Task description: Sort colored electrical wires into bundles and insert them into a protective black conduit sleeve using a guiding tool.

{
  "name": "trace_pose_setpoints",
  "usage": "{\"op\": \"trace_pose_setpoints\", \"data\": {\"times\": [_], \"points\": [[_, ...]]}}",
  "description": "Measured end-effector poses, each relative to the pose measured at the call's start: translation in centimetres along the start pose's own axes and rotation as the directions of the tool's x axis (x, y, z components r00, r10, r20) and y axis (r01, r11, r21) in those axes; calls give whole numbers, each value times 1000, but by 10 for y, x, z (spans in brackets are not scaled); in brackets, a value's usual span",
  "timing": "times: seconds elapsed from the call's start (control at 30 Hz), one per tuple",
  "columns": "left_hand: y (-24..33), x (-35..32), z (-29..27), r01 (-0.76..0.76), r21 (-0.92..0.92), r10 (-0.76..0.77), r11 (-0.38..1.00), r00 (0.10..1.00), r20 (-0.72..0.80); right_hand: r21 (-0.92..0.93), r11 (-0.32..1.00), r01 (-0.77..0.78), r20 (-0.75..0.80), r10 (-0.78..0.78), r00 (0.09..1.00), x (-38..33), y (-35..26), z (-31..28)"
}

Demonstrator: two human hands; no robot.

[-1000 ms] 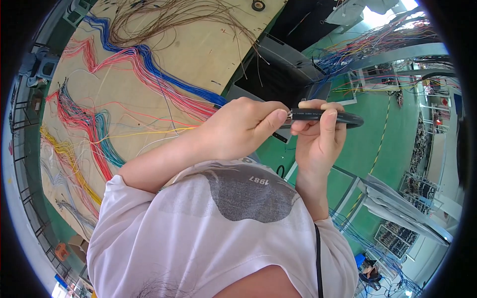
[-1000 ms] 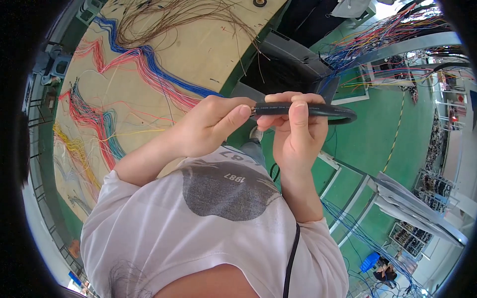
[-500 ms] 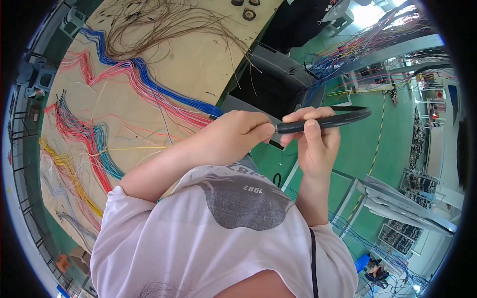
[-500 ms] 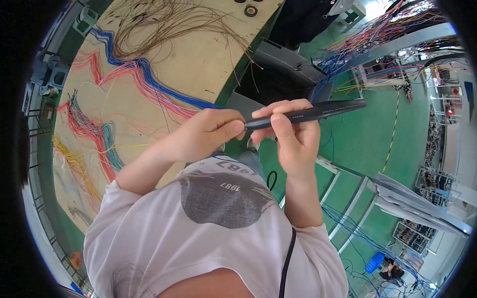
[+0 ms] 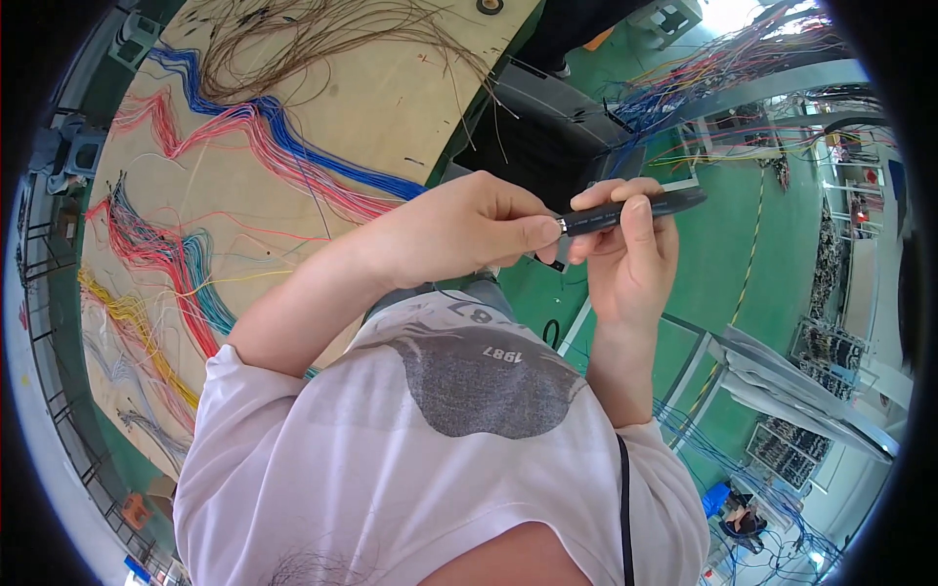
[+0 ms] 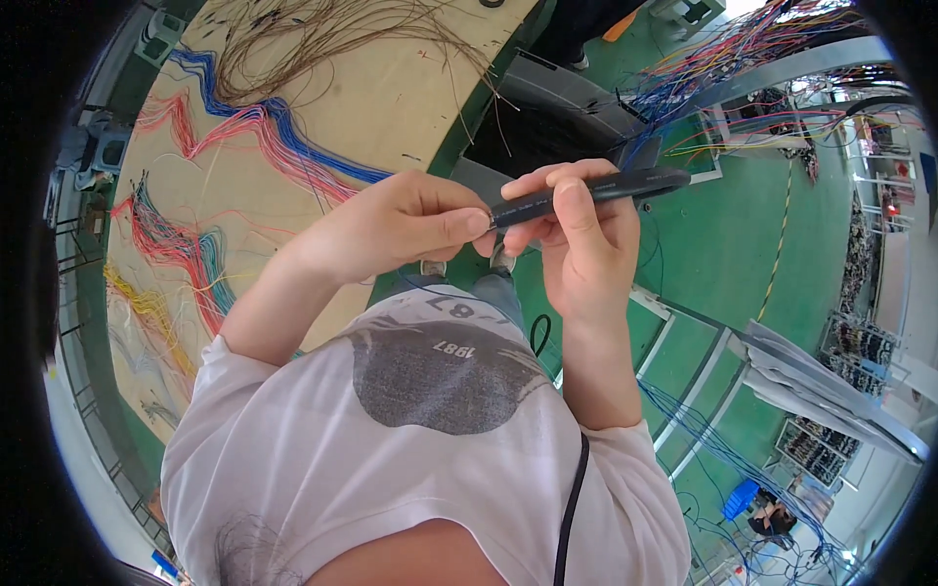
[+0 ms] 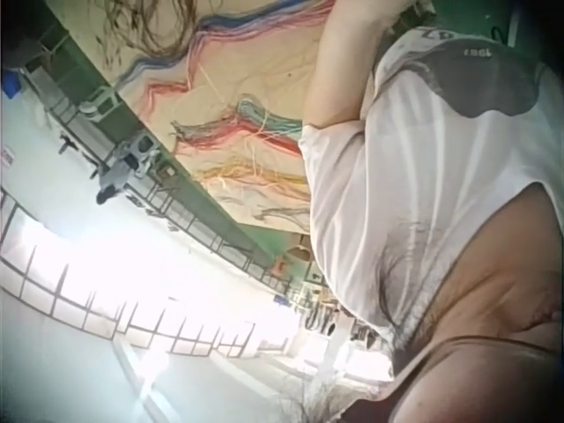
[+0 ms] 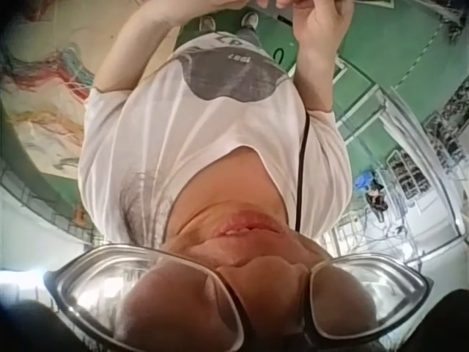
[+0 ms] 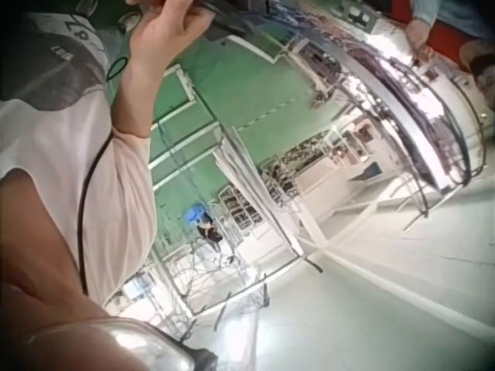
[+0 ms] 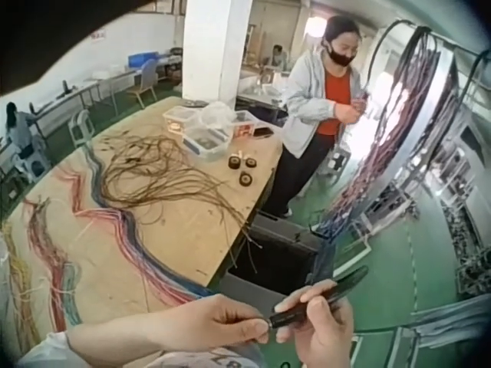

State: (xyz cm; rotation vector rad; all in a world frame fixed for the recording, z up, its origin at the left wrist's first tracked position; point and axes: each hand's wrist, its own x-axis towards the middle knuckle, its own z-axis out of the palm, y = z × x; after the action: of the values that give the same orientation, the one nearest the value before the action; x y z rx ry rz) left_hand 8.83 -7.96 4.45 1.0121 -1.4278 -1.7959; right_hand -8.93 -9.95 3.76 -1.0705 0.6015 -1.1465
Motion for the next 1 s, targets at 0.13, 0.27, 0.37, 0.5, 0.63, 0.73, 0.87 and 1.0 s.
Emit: {"op": "trace_pose_setpoints", "data": {"times": [0.13,0.27,0.37,0.5,0.63,0.73,0.87,1.0], "points": [[5,-1,-1,130,-87,-129,988,992,10,-60,996,64,42,-62,997,1,2,1],[-2,-3,16,-77,228,135,971,959,-250,-145,984,106,-12,-109,994,0,2,7],[-9,-3,22,-184,487,357,854,888,-289,-154,987,55,-80,-68,995,-3,3,14],[-11,-3,20,-269,454,405,850,884,-235,-109,994,-27,5,28,1000,-3,-4,10],[-12,2,23,-337,417,445,844,874,-194,-60,998,-29,-80,24,997,-2,-1,14],[-15,3,24,-352,370,438,860,881,-181,-5,1000,31,-132,-32,991,-3,1,17],[-24,3,24,-356,404,452,843,875,-171,-238,969,63,-86,-85,993,-8,5,18],[-22,2,24,-415,250,459,875,875,-154,-252,967,23,-9,-26,1000,-18,7,23]]}}
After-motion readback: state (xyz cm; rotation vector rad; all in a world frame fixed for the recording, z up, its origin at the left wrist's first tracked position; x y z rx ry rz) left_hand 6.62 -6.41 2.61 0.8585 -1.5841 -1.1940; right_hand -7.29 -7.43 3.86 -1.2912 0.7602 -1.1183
